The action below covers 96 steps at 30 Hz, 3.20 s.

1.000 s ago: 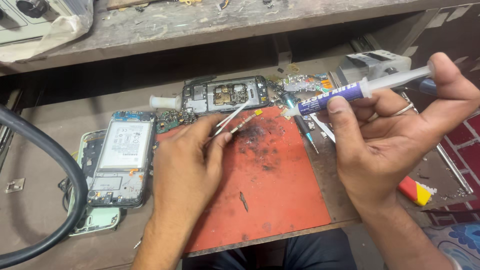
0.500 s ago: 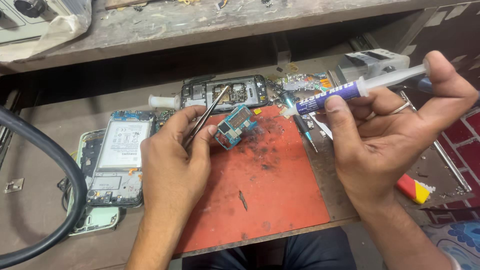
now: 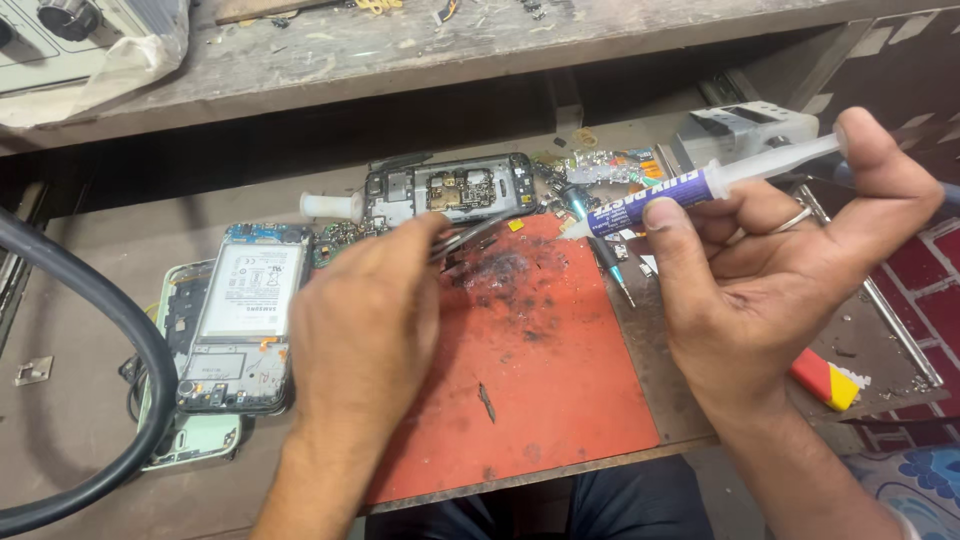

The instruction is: The person disassembles a smartphone, removes the battery and a small circuit board, then applies a liquid from a syringe onto the board. The person uses tweezers to handle components and a syringe to apply the liquid.

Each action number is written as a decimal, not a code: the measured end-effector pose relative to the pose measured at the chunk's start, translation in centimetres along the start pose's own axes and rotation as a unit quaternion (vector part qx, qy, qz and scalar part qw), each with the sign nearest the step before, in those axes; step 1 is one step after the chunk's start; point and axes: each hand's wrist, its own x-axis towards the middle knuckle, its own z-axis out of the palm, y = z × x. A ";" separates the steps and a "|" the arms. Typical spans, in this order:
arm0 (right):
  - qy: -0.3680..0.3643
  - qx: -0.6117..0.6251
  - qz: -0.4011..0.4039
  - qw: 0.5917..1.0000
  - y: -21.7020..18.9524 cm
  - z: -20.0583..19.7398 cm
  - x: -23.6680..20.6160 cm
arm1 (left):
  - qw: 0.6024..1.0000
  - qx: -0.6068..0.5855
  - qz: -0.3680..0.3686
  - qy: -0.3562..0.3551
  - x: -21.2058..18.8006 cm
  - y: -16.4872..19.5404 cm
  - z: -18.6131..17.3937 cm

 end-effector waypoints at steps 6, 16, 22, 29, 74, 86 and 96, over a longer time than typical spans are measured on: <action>-0.002 -0.007 -0.005 1.000 -0.2 0.1 0.2 | 0.999 0.008 0.008 -0.041 -0.4 0.2 0.0; -0.003 0.038 0.025 0.999 -0.2 0.2 0.0 | 0.972 -0.080 -0.155 -0.155 -0.1 0.2 -0.7; -0.006 0.039 0.028 0.999 -0.3 0.2 0.2 | 0.964 -0.066 -0.179 -0.186 0.1 0.2 -0.4; -0.008 0.010 0.012 1.000 -0.4 0.4 0.4 | 0.983 -0.077 -0.097 -0.137 0.3 0.0 0.1; -0.242 -0.397 0.134 0.875 -0.7 0.0 7.3 | 0.954 -0.244 -0.140 -0.108 -0.8 1.8 0.9; -0.025 0.178 0.370 0.912 -0.2 -4.8 1.1 | 0.946 -0.262 -0.140 -0.132 1.0 3.1 -0.5; 0.057 -0.063 0.199 0.976 1.0 -7.1 2.3 | 0.945 -0.317 0.061 -0.060 8.1 7.5 5.0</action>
